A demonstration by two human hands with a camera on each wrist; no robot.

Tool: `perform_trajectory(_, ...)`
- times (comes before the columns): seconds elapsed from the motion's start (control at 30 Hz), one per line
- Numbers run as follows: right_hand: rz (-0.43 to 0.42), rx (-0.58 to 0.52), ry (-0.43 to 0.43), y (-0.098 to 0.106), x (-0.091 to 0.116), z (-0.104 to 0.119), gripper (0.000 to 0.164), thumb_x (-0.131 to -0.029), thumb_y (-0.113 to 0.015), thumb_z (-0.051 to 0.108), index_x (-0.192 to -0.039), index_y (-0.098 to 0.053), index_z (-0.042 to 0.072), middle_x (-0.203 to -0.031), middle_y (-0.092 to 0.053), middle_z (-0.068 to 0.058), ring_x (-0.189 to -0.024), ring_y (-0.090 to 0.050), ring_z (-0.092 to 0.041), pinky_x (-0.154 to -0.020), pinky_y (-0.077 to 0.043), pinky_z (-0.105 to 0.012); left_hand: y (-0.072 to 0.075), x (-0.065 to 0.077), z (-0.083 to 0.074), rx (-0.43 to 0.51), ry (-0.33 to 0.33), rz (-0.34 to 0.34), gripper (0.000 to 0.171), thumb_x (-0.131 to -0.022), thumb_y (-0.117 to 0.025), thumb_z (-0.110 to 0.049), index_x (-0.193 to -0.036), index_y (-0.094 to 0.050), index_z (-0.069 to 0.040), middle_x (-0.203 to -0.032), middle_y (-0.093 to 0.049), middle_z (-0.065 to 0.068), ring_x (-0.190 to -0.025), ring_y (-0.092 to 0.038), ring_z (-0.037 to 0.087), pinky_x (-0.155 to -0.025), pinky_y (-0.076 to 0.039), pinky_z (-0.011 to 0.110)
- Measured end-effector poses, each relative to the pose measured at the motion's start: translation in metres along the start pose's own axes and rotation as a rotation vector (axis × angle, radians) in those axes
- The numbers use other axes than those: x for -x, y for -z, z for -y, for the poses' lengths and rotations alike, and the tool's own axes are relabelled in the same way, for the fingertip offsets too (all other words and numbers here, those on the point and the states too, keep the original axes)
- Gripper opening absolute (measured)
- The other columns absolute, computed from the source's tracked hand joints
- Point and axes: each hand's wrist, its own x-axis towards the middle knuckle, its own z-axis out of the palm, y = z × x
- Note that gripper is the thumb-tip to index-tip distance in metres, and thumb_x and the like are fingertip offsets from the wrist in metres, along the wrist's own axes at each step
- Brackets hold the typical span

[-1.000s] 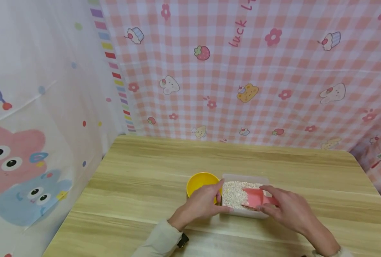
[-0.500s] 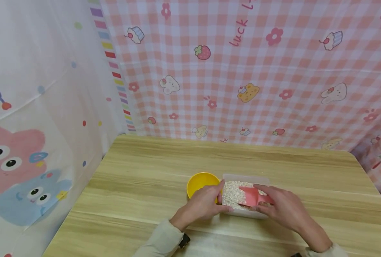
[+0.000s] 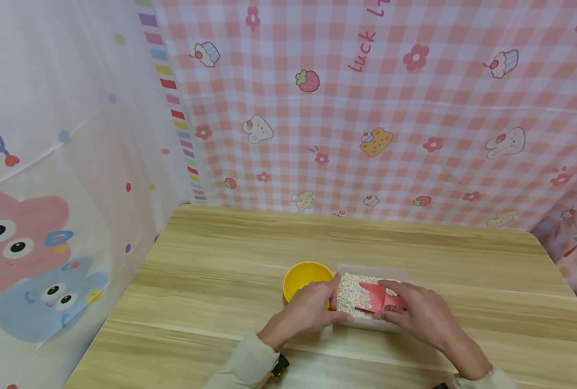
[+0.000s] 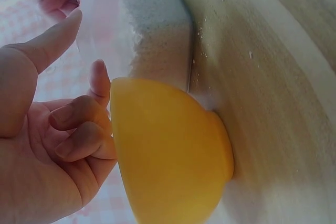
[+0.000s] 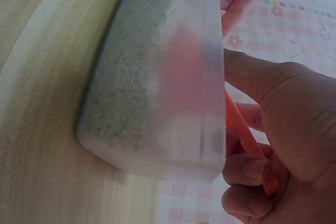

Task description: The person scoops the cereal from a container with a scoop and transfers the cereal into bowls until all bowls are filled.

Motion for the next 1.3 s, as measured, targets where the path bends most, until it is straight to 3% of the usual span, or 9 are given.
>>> perform_trajectory(0.43,-0.020,-0.038,-0.008,-0.010,-0.003,-0.001,0.056,-0.073,-0.086,0.038,-0.119,-0.070,0.010,-0.102,-0.075,-0.007,-0.078,-0.064,-0.014,-0.066,-0.050,-0.039,-0.001,-0.001,0.001,0.036,0.032,0.011,0.090,-0.084,-0.078,-0.037,-0.154,-0.032,-0.005,-0.070,-0.053,-0.012,-0.056,-0.043,0.005,-0.052,-0.035,0.018)
perform_trajectory(0.73,-0.011,-0.059,-0.051,-0.010,-0.001,-0.003,0.054,-0.073,-0.087,0.033,-0.119,-0.071,0.011,-0.097,-0.074,-0.006,-0.068,-0.049,-0.007,-0.060,-0.042,-0.030,-0.001,-0.001,0.001,0.044,0.054,0.017,0.090,-0.084,-0.078,-0.037,-0.155,-0.031,-0.007,-0.072,-0.053,-0.012,-0.056,-0.043,0.006,-0.053,-0.035,0.019)
perform_trajectory(1.0,-0.051,-0.074,-0.038,-0.010,0.002,-0.004,0.052,-0.072,-0.087,0.032,-0.118,-0.072,0.012,-0.097,-0.074,-0.004,-0.072,-0.056,-0.007,-0.062,-0.045,-0.031,-0.001,0.001,0.001,0.039,0.035,0.014,0.089,-0.085,-0.078,-0.038,-0.154,-0.032,-0.006,-0.071,-0.053,-0.013,-0.055,-0.043,0.004,-0.053,-0.036,0.018)
perform_trajectory(1.13,-0.075,-0.121,-0.041,-0.007,0.005,-0.006,0.052,-0.073,-0.088,0.030,-0.119,-0.071,0.014,-0.073,-0.062,0.010,-0.059,-0.038,0.000,-0.056,-0.036,-0.025,-0.001,0.002,0.000,0.038,0.033,0.010,0.089,-0.085,-0.078,-0.038,-0.154,-0.032,-0.005,-0.072,-0.053,-0.014,-0.056,-0.043,0.004,-0.053,-0.037,0.018)
perform_trajectory(1.2,-0.083,-0.145,-0.037,-0.007,0.005,-0.007,0.052,-0.073,-0.088,0.029,-0.120,-0.071,0.015,-0.065,-0.048,0.015,-0.056,-0.027,0.000,-0.055,-0.031,-0.023,-0.001,0.002,0.000,0.038,0.037,0.007,0.090,-0.084,-0.078,-0.038,-0.154,-0.031,-0.006,-0.072,-0.053,-0.014,-0.056,-0.043,0.004,-0.054,-0.037,0.018)
perform_trajectory(1.3,-0.111,-0.169,-0.013,-0.009,0.007,-0.009,0.052,-0.073,-0.088,0.028,-0.120,-0.071,0.015,-0.064,-0.043,0.018,-0.056,-0.026,0.003,-0.054,-0.030,-0.021,-0.001,0.001,0.000,0.036,0.040,0.006,0.090,-0.085,-0.078,-0.038,-0.154,-0.031,-0.006,-0.072,-0.053,-0.014,-0.056,-0.043,0.004,-0.054,-0.037,0.018)
